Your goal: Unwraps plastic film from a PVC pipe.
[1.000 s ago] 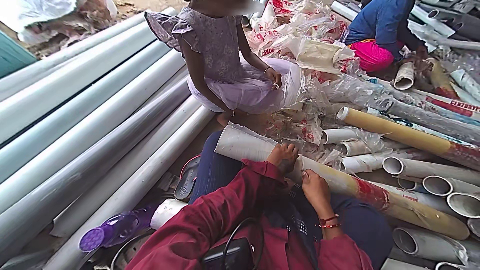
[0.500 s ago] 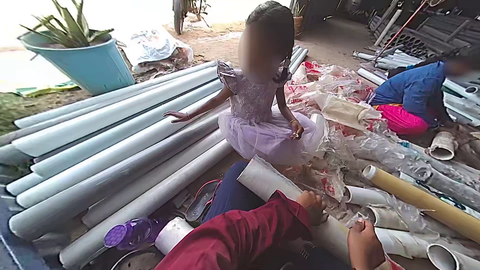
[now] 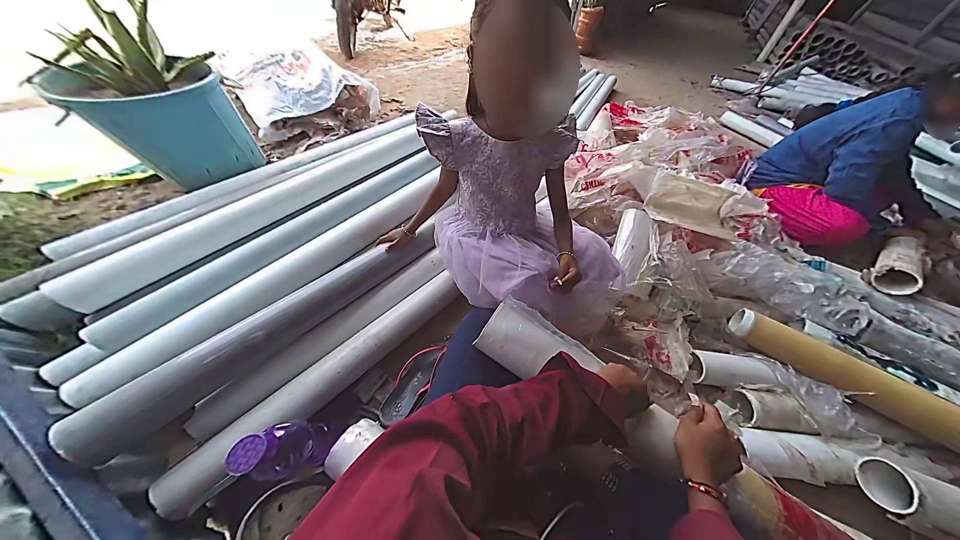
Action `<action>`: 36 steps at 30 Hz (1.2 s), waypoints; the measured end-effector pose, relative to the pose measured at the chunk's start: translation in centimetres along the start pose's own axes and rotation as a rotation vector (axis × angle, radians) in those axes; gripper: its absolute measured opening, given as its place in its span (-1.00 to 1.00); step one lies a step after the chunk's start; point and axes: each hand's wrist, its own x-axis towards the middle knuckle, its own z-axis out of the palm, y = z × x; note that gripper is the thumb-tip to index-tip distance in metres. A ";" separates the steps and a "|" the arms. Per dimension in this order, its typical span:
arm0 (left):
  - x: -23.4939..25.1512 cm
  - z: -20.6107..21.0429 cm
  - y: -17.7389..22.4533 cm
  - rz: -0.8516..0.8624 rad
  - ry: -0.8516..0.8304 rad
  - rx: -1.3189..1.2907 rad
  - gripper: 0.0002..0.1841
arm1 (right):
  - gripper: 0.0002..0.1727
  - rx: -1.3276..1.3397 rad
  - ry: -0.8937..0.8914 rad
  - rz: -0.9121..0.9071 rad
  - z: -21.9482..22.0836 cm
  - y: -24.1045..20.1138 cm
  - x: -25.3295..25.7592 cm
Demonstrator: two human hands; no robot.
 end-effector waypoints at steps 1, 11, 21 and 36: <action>-0.1 0.4 -0.1 0.035 0.012 0.007 -0.49 | -0.59 0.006 -0.004 0.007 -0.1 0.1 0.0; 0.1 3.3 -0.5 0.130 0.058 0.054 -0.63 | -0.60 0.030 0.007 0.032 -0.4 0.5 -0.8; -0.2 3.8 -0.4 0.024 0.146 -0.036 -0.60 | -0.58 0.061 -0.004 -0.060 0.6 1.8 -0.3; -1.1 3.6 -1.4 0.256 0.224 0.283 -0.58 | -0.56 0.178 0.155 -0.271 1.2 3.6 -1.3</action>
